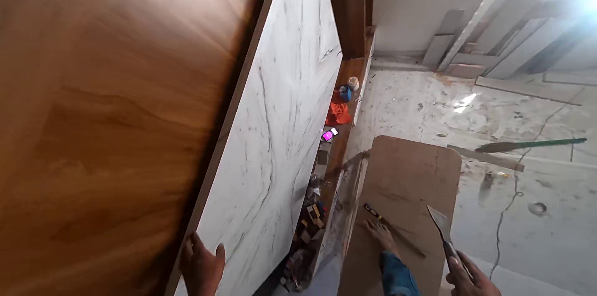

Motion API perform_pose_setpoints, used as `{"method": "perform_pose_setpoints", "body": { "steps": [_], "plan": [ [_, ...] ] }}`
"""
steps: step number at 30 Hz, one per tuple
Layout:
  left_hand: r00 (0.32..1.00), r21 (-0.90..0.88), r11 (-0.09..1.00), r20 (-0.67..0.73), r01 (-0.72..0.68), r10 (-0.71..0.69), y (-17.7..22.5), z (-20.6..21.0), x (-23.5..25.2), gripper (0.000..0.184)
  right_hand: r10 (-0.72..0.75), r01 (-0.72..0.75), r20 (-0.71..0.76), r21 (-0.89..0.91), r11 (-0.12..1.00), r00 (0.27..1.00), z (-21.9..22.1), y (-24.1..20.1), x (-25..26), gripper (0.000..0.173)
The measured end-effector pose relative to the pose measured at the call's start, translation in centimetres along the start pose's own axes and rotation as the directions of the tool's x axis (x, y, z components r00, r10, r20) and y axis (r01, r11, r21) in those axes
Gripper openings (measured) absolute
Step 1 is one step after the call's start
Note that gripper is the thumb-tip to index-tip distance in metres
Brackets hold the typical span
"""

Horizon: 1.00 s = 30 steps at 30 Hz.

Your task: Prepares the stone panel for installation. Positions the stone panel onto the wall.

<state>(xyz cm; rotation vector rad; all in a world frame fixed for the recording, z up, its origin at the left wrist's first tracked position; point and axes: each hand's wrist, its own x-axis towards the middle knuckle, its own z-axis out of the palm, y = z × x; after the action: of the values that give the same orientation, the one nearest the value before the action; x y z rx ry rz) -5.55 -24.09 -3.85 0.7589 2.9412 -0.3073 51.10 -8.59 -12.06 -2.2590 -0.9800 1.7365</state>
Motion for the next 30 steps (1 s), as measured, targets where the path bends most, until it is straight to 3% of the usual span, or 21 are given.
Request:
{"method": "perform_pose_setpoints", "body": {
  "steps": [3, 7, 9, 12, 16, 18, 20, 22, 25, 27, 30],
  "plan": [
    [1.000, -0.048, 0.999, 0.017, -0.017, 0.018, -10.0, 1.8, -5.9, 0.082, -0.095, 0.098, 0.057, -0.045, 0.994, 0.994, 3.8, -0.5, -2.4, 0.050],
    [0.992, -0.089, 0.990, -0.059, 0.110, -0.116, -20.2, 3.8, -11.5, 0.090, -0.179, 0.184, 0.137, -0.030, 0.982, 0.974, 10.5, 0.8, -7.5, 0.047],
    [0.986, -0.087, 0.983, -0.008, 0.163, -0.165, -25.2, 5.6, -13.7, 0.095, -0.211, 0.220, 0.204, -0.024, 0.975, 0.956, 13.9, 2.7, -10.6, 0.047],
    [0.996, -0.106, 0.991, 0.029, 0.083, -0.080, -30.8, 8.2, -16.3, 0.099, -0.236, 0.246, 0.312, 0.006, 0.969, 0.920, 18.9, 6.2, -15.7, 0.047],
    [0.997, -0.187, 0.982, -0.074, -0.019, 0.005, -36.1, 9.3, -17.9, 0.084, -0.315, 0.318, 0.410, 0.063, 0.946, 0.856, 24.2, 10.7, -23.4, 0.047],
    [0.994, -0.244, 0.969, -0.106, -0.022, -0.005, -38.8, 9.8, -18.0, 0.077, -0.403, 0.349, 0.477, 0.201, 0.915, 0.781, 26.2, 13.4, -26.1, 0.052],
    [0.993, -0.353, 0.935, -0.113, -0.015, -0.026, -40.8, 10.4, -17.3, 0.073, -0.413, 0.276, 0.594, 0.311, 0.909, 0.691, 28.3, 14.9, -27.7, 0.058],
    [0.989, -0.453, 0.892, -0.132, -0.003, -0.064, -41.8, 11.1, -16.9, 0.067, -0.433, 0.277, 0.682, 0.333, 0.901, 0.590, 30.6, 16.1, -27.4, 0.058],
    [0.962, -0.468, 0.883, -0.247, -0.015, -0.114, -42.7, 11.9, -16.4, 0.055, -0.567, 0.536, 0.701, 0.306, 0.787, 0.432, 35.2, 17.5, -24.8, 0.054],
    [0.925, -0.455, 0.889, -0.357, -0.049, -0.131, -43.1, 13.0, -15.8, 0.049, -0.629, 0.679, 0.728, 0.318, 0.661, 0.271, 37.9, 16.8, -23.3, 0.053],
    [0.880, -0.502, 0.861, -0.440, -0.076, -0.179, -43.5, 14.3, -15.6, 0.047, -0.616, 0.780, 0.788, 0.391, 0.488, -0.009, 41.8, 14.5, -21.7, 0.060]
  ]
}}
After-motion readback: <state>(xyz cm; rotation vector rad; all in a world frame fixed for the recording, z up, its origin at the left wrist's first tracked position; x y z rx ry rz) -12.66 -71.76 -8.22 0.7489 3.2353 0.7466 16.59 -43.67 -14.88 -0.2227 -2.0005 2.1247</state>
